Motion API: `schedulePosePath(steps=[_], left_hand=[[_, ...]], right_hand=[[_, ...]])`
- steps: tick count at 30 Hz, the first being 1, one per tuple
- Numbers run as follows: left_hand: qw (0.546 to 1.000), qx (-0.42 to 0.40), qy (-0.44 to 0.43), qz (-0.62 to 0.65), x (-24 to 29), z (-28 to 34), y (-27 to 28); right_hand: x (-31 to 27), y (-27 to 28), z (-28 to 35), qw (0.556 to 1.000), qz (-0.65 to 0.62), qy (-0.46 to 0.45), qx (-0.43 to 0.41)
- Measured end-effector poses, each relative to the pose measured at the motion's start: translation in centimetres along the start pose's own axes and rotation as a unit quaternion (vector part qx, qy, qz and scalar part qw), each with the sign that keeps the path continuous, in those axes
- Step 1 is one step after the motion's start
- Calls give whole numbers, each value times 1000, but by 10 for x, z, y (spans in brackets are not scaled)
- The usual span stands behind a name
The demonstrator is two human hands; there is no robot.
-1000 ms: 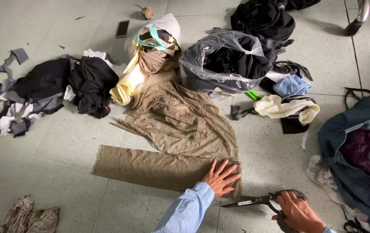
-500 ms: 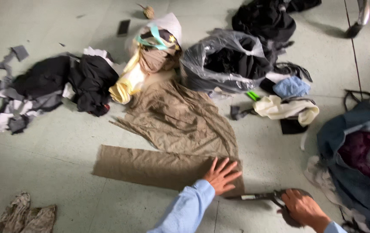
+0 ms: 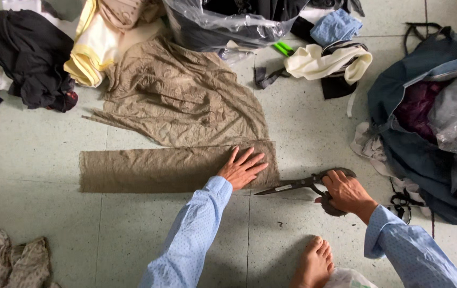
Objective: The person cuts a strip of brown mesh fabric with shears while working on the floor among several piles of fabric scraps and bags.
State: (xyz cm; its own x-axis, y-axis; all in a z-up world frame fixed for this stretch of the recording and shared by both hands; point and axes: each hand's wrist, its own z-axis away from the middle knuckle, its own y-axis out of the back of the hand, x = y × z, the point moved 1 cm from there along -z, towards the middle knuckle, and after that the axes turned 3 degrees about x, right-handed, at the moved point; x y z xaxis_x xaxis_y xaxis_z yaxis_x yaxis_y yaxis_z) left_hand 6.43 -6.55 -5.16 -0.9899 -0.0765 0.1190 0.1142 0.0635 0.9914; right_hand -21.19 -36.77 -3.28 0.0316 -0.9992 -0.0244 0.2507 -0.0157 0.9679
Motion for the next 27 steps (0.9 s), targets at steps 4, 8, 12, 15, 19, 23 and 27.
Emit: schedulePosePath(steps=[4, 8, 12, 15, 19, 23, 27], left_hand=[[1000, -16, 5, 1, 0, 1, -4], [999, -38, 7, 5, 1, 0, -3], [999, -44, 11, -12, 3, 0, 3], [999, -40, 9, -21, 2, 0, 4], [999, -45, 13, -20, 2, 0, 3], [999, -45, 10, -11, 1, 1, 1], [999, -47, 11, -17, 2, 1, 1]], right_hand=[[-6, -5, -2, 1000, 15, 7, 9], [-14, -3, -7, 1000, -20, 19, 10], [-23, 7, -13, 998, -14, 51, 35], [-24, -2, -10, 997, -1, 68, 29], [-26, -4, -6, 995, -2, 72, 67], [-33, 7, -9, 999, -6, 36, 22], [-44, 5, -18, 1000, -3, 8, 11]])
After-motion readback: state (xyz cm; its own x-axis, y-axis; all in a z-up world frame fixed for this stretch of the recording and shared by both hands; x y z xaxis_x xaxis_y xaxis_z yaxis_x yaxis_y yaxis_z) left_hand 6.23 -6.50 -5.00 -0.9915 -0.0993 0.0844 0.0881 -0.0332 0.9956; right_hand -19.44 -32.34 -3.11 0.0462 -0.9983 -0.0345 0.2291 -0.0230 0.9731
